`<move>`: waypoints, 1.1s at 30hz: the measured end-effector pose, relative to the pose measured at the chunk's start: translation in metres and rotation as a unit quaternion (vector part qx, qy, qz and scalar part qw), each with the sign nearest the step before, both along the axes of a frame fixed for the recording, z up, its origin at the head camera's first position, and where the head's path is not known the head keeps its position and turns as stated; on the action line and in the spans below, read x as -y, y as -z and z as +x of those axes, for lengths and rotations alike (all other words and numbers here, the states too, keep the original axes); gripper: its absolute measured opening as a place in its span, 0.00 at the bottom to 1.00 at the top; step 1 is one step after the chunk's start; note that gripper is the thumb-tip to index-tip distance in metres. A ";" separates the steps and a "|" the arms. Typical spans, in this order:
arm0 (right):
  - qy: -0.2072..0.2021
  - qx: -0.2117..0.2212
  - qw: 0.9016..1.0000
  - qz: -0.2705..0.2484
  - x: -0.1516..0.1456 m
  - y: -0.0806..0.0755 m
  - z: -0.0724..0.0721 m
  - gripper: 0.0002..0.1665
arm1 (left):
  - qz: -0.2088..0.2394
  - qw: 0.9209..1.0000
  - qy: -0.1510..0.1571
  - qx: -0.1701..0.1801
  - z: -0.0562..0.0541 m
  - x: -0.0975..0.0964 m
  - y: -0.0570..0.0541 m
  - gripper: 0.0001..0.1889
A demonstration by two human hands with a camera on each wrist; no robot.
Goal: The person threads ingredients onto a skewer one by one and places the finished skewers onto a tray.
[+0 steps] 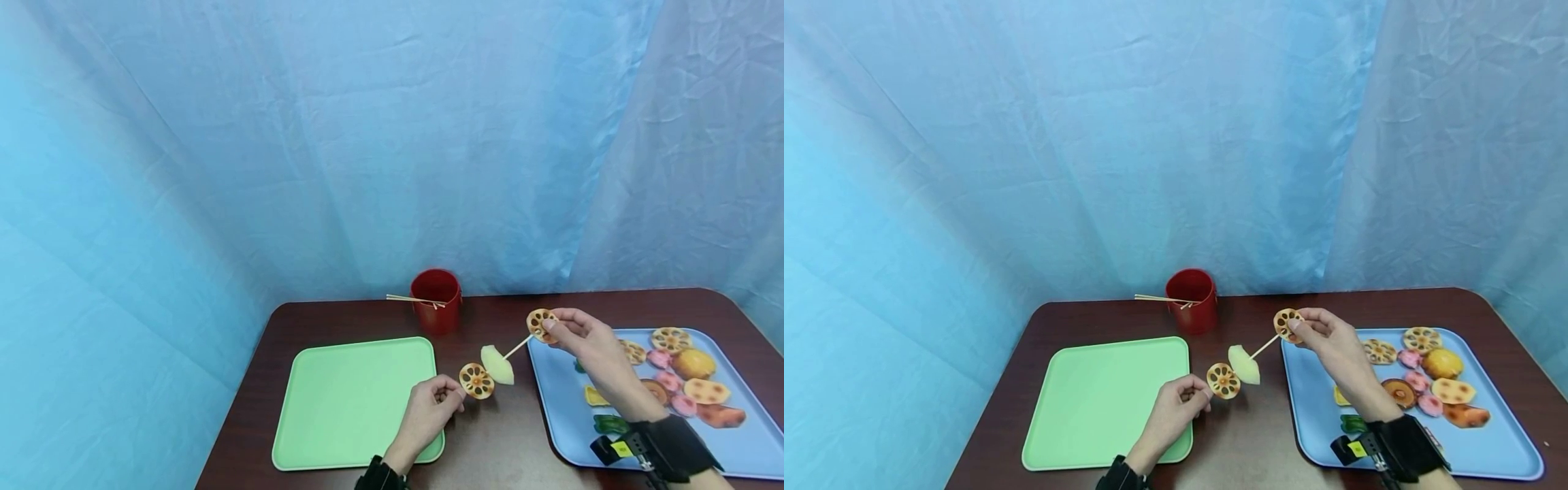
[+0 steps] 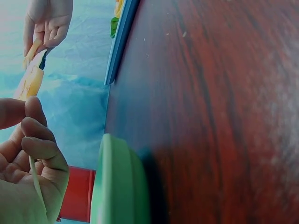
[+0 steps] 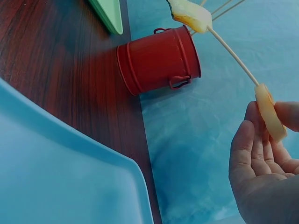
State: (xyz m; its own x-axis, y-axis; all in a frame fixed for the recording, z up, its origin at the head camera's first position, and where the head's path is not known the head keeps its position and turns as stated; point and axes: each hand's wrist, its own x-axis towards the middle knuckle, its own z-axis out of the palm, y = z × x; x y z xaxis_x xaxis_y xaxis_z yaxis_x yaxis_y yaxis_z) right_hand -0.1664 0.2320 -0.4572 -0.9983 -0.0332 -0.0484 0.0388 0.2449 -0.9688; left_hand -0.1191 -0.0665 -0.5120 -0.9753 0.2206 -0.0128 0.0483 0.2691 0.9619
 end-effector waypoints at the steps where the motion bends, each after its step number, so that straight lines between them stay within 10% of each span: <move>1: -0.001 0.000 1.000 0.002 0.001 0.000 0.001 0.35 | 0.001 1.000 0.000 0.000 0.000 0.000 0.000 0.12; 33: -0.027 0.039 0.998 -0.027 0.028 0.012 0.008 0.32 | 0.002 1.000 -0.010 0.020 0.001 -0.008 -0.008 0.07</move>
State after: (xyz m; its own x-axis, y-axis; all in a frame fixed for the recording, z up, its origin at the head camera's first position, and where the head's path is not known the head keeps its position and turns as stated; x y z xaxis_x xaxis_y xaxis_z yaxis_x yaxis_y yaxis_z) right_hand -0.1586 0.2036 -0.4694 -0.9882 -0.0914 -0.1230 0.1033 0.1959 -0.9752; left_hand -0.1180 -0.0582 -0.5044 -0.9784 0.2004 -0.0506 0.0046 0.2659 0.9640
